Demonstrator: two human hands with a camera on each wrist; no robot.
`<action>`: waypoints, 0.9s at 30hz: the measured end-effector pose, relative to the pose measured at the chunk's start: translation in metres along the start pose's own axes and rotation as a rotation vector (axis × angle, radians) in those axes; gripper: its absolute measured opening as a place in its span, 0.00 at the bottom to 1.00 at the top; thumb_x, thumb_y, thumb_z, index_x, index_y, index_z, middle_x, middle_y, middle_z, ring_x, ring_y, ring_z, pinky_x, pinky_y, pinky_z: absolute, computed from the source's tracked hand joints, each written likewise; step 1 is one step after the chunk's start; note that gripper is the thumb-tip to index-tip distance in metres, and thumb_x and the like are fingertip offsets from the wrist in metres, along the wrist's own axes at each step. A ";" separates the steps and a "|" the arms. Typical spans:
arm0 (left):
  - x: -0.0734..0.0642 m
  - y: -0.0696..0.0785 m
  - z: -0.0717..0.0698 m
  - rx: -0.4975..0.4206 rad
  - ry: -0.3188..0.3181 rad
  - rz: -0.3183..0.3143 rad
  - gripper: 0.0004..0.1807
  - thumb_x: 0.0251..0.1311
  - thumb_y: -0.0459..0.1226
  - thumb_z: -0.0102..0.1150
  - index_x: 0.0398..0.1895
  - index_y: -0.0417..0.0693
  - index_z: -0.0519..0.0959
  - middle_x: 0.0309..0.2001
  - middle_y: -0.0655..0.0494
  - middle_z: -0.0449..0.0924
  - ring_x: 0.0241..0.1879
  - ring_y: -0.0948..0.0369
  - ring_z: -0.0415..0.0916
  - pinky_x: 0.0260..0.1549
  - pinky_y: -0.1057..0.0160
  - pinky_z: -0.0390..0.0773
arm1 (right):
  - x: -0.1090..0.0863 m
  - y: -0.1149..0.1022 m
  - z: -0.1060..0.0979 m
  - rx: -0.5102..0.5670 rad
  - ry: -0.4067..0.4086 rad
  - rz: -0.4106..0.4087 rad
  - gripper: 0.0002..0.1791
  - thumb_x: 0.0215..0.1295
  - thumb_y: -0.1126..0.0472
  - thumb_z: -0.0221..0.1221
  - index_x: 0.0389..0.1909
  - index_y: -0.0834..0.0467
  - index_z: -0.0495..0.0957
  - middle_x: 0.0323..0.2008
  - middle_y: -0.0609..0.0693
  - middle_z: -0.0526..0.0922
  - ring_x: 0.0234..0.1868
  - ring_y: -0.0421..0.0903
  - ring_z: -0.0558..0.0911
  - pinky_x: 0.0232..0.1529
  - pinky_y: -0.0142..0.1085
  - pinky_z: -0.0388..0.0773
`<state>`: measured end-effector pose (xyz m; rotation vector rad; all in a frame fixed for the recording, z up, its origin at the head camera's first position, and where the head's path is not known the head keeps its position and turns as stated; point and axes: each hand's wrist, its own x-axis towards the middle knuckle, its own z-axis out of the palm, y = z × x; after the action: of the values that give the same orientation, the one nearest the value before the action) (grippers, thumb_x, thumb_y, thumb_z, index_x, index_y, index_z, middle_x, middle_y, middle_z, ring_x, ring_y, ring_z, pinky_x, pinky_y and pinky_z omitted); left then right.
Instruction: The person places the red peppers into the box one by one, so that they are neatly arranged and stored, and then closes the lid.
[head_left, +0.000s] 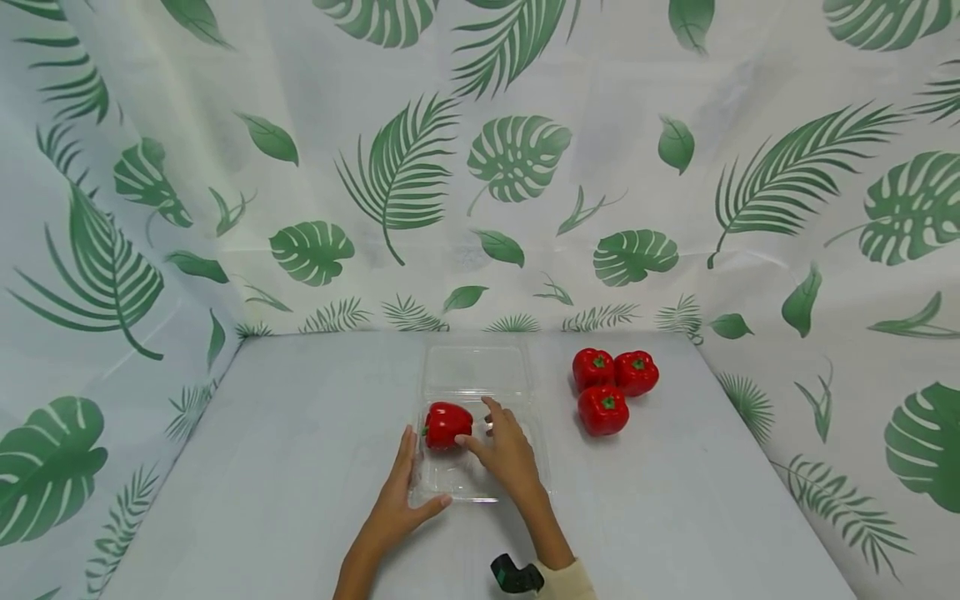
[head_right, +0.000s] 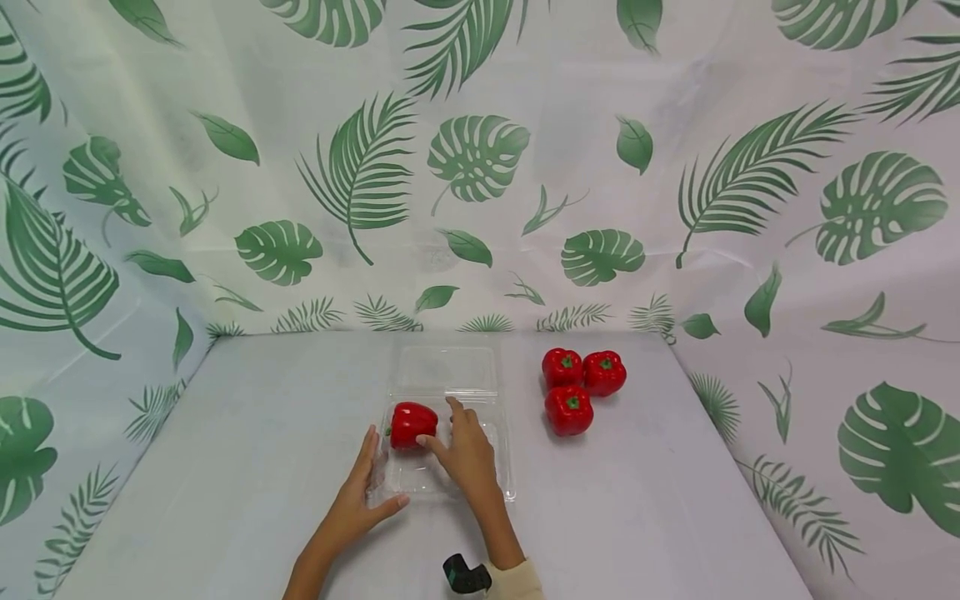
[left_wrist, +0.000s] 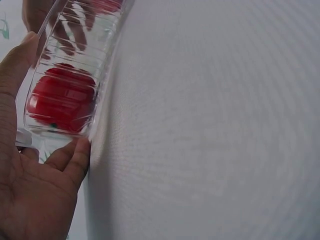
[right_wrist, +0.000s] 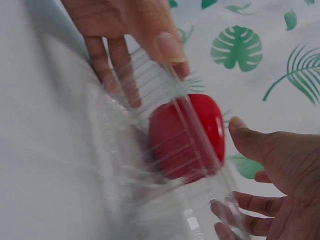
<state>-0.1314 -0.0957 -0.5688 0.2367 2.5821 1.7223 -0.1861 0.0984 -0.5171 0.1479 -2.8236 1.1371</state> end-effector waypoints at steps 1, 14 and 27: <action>0.000 -0.001 0.001 0.002 0.000 0.001 0.61 0.50 0.48 0.73 0.79 0.53 0.41 0.80 0.55 0.36 0.77 0.48 0.42 0.68 0.47 0.60 | 0.000 -0.001 -0.004 -0.005 0.023 0.005 0.41 0.55 0.47 0.70 0.68 0.55 0.66 0.50 0.58 0.81 0.47 0.54 0.84 0.41 0.47 0.86; 0.001 -0.001 0.000 0.011 -0.014 -0.005 0.61 0.51 0.48 0.72 0.79 0.54 0.39 0.80 0.58 0.34 0.78 0.50 0.40 0.68 0.48 0.59 | 0.010 0.018 -0.061 -0.062 0.588 -0.065 0.34 0.56 0.54 0.70 0.62 0.59 0.71 0.49 0.59 0.80 0.51 0.55 0.79 0.52 0.50 0.82; 0.000 -0.001 -0.001 -0.001 -0.008 -0.003 0.61 0.50 0.48 0.73 0.79 0.53 0.40 0.80 0.57 0.35 0.78 0.49 0.40 0.68 0.47 0.60 | 0.007 0.068 -0.089 -0.037 0.700 0.332 0.49 0.52 0.52 0.70 0.72 0.58 0.56 0.66 0.64 0.61 0.68 0.60 0.60 0.58 0.67 0.68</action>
<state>-0.1319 -0.0968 -0.5698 0.2392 2.5745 1.7176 -0.1970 0.2090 -0.4987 -0.6181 -2.2702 0.9361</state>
